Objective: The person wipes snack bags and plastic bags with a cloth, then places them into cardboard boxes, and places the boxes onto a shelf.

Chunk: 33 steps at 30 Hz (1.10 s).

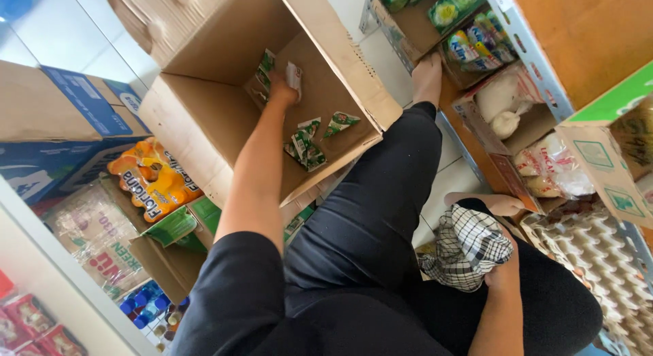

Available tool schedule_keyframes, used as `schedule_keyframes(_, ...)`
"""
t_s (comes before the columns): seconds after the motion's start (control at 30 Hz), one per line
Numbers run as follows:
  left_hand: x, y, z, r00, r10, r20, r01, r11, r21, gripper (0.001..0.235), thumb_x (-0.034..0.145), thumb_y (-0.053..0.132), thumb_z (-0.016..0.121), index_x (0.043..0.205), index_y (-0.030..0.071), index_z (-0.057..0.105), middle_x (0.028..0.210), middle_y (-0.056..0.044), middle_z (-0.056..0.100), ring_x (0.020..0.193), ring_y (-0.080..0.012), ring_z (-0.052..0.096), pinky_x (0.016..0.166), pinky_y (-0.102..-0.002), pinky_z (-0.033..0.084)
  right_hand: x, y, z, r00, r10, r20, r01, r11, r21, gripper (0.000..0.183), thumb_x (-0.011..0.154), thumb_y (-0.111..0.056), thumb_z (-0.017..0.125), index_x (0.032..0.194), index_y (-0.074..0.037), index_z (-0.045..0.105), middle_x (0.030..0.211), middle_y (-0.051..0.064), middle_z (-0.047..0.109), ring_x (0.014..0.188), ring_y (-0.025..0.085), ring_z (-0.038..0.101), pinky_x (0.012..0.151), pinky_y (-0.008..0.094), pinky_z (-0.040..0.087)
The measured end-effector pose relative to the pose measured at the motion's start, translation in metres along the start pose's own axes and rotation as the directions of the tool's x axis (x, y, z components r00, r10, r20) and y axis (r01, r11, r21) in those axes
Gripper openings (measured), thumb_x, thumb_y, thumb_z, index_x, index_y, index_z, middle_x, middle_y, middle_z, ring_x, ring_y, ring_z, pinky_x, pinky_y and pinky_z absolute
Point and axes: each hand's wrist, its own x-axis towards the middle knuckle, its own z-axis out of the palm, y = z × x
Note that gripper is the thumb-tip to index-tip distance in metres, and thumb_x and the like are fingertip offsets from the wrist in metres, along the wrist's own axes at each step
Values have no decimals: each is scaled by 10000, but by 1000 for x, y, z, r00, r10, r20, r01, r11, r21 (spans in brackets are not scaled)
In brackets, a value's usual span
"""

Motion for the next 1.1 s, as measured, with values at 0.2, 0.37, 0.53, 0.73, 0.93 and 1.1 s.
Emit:
schedule_keyframes(0.2,-80,211,-208,748,-159,644,569,652,-501,804,815,42,722,1516,133,340,1291,-161,569,1069,-279,650,776,-437,570,-5,-14,0,995,2,-97,1,1000,30,347,1044,-153,553,1355,-17,624,1209,93,690,1011,187,667,830,328,531)
schedule_keyframes(0.37,-192,280,-269,683,429,591,463,371,-805,604,967,32,622,1525,11,390,1293,-80,544,1048,-151,626,931,-351,545,-54,-60,34,884,-464,-49,456,837,303,331,1082,-132,489,1347,13,625,1307,101,681,1194,197,677,1088,335,534)
schedule_keyframes(0.53,-309,370,-263,471,626,622,516,377,-769,676,937,75,609,1568,13,375,1380,-138,591,1012,-234,653,922,-346,544,-95,-66,59,778,-607,-161,626,727,281,339,1095,-173,498,1365,-21,635,1320,99,674,1204,200,657,1106,350,514)
schedule_keyframes(0.73,-372,381,-170,272,740,615,136,603,-786,689,984,107,661,1591,-13,357,1563,-101,496,1430,-198,477,1209,-344,395,-164,-119,119,216,-934,285,903,80,-423,383,939,-230,695,1306,-124,659,1478,150,552,1459,366,452,1244,502,335)
schedule_keyframes(0.93,-400,418,-176,86,650,755,306,704,-641,676,1038,91,574,1643,-22,293,1519,-114,516,1285,-191,529,1126,-337,425,-100,-83,53,388,-917,89,877,338,-342,410,876,-156,726,1272,-61,676,1324,130,653,1288,294,594,1148,468,442)
schedule_keyframes(1.1,-424,461,-196,97,755,648,434,554,-711,739,1009,67,493,1673,30,170,1491,-147,525,1231,-230,611,1054,-380,496,-74,-61,19,663,-743,-93,745,667,-13,319,963,-126,679,1264,-24,656,1238,102,715,1169,224,674,1050,370,535)
